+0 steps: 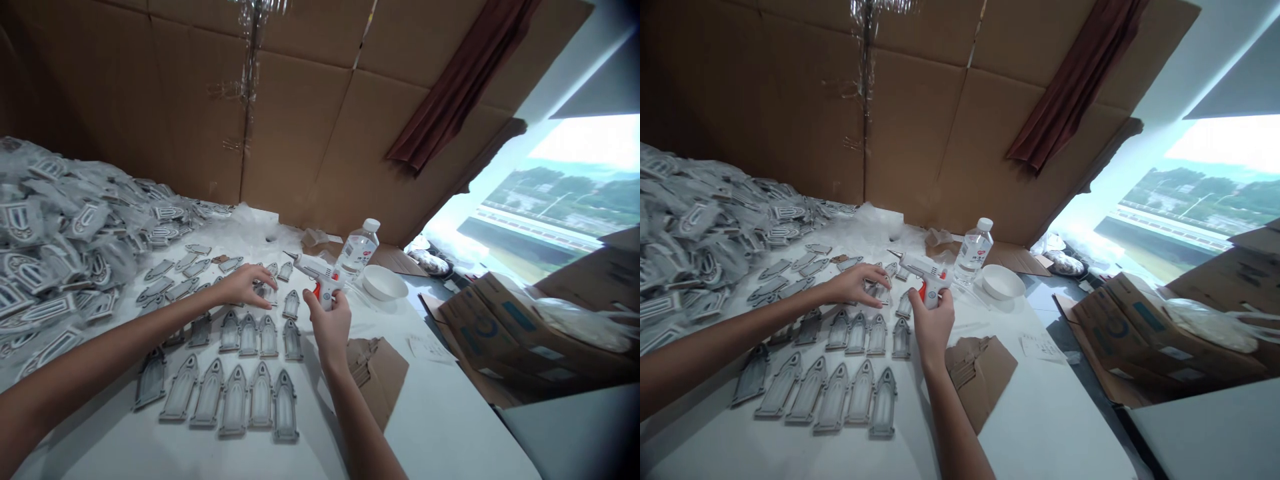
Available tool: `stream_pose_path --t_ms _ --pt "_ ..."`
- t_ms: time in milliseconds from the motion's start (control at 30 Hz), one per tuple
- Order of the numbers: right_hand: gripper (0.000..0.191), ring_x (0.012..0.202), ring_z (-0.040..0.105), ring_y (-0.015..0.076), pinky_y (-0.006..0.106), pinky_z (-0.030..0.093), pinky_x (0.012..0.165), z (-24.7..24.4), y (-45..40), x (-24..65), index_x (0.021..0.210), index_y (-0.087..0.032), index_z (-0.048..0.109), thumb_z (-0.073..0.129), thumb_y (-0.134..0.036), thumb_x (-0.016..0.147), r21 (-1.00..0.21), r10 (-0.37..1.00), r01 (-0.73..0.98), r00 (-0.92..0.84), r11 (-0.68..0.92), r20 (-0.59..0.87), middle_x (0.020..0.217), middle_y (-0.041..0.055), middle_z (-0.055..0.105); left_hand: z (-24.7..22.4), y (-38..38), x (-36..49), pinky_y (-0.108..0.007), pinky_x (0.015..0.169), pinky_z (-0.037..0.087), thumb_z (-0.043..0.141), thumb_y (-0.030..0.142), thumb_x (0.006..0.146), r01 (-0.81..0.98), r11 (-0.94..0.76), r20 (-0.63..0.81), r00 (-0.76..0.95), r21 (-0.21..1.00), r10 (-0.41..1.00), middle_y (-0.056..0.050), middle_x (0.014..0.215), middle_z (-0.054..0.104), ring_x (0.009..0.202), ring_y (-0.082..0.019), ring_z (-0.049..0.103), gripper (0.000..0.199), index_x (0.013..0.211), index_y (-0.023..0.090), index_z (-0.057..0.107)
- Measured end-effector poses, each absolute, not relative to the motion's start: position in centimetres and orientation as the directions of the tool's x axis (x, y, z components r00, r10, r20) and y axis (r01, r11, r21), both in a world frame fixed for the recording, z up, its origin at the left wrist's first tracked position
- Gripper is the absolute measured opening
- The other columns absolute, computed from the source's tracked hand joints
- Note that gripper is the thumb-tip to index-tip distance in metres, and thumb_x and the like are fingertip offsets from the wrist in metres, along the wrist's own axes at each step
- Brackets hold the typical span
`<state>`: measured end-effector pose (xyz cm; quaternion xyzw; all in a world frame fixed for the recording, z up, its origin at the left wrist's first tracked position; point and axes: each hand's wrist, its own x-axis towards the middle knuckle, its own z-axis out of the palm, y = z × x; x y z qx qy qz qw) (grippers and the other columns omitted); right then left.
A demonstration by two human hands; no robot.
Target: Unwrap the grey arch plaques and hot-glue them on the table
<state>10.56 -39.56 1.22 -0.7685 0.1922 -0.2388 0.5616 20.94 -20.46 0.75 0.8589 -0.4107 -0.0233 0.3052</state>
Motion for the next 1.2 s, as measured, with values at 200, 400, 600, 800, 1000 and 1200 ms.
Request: stream_pose_path --t_ms 200,400,600,800,1000,1200 --pt "0.038 0.047 0.037 0.0084 0.022 0.032 0.047 1.6 -38.9 10.3 0.077 -0.018 0.047 0.069 -0.046 0.064 -0.955 -0.511 -0.022 0.848 -0.295 0.138 0.058 -0.0054 0.047 2.5 -15.9 16.6 -0.039 0.099 0.038 0.071 0.063 0.060 -0.570 -0.622 0.159 0.792 0.537 -0.589 -0.006 0.119 0.061 0.112 -0.026 0.055 0.054 0.101 0.029 0.071" --pt "0.038 0.050 0.041 0.0101 0.022 0.034 0.049 0.9 -37.8 10.3 0.081 -0.016 0.052 0.069 -0.046 0.064 -0.957 -0.369 -0.034 0.926 -0.287 0.078 0.060 -0.0036 0.051 3.5 -12.4 12.3 -0.030 0.079 0.046 0.070 0.059 0.060 -0.476 -0.701 0.119 0.861 0.531 -0.494 -0.001 0.095 0.064 0.091 -0.021 0.059 0.048 0.086 0.020 0.057" --pt "0.039 0.050 0.039 0.0097 0.022 0.032 0.049 0.5 -37.2 10.3 0.078 -0.016 0.050 0.068 -0.048 0.064 -0.929 -0.348 -0.077 0.936 -0.361 0.057 0.059 -0.0041 0.048 2.5 -10.2 10.5 -0.040 0.096 0.044 0.070 0.051 0.066 -0.422 -0.665 0.113 0.883 0.616 -0.456 -0.006 0.126 0.055 0.121 -0.028 0.050 0.031 0.073 0.021 0.064" --pt "0.040 0.050 0.033 0.0085 0.022 0.028 0.049 0.3 -37.0 10.4 0.074 -0.018 0.046 0.068 -0.049 0.063 -0.886 -0.351 -0.081 0.932 -0.456 0.095 0.056 -0.0059 0.042 1.1 -9.0 10.9 -0.042 0.099 0.041 0.072 0.053 0.062 -0.383 -0.697 0.083 0.902 0.606 -0.424 -0.006 0.123 0.057 0.119 -0.028 0.050 0.039 0.086 0.023 0.064" --pt "0.039 0.052 0.038 0.0099 0.023 0.029 0.050 0.4 -36.7 10.4 0.073 -0.017 0.048 0.067 -0.049 0.062 -0.890 -0.341 -0.080 0.936 -0.449 0.088 0.059 -0.0040 0.046 0.5 -8.5 11.2 -0.038 0.092 0.046 0.072 0.050 0.064 -0.380 -0.695 0.093 0.906 0.611 -0.414 -0.005 0.118 0.059 0.109 -0.024 0.055 0.049 0.102 0.024 0.057" --pt "0.037 0.052 0.038 0.0103 0.023 0.030 0.051 0.7 -36.4 10.5 0.074 -0.017 0.050 0.067 -0.048 0.062 -0.873 -0.341 -0.110 0.938 -0.476 0.068 0.060 -0.0035 0.048 -0.1 -8.5 10.8 -0.043 0.102 0.040 0.070 0.045 0.069 -0.394 -0.614 0.125 0.893 0.684 -0.433 -0.005 0.134 0.050 0.125 -0.027 0.047 0.024 0.079 0.024 0.069"
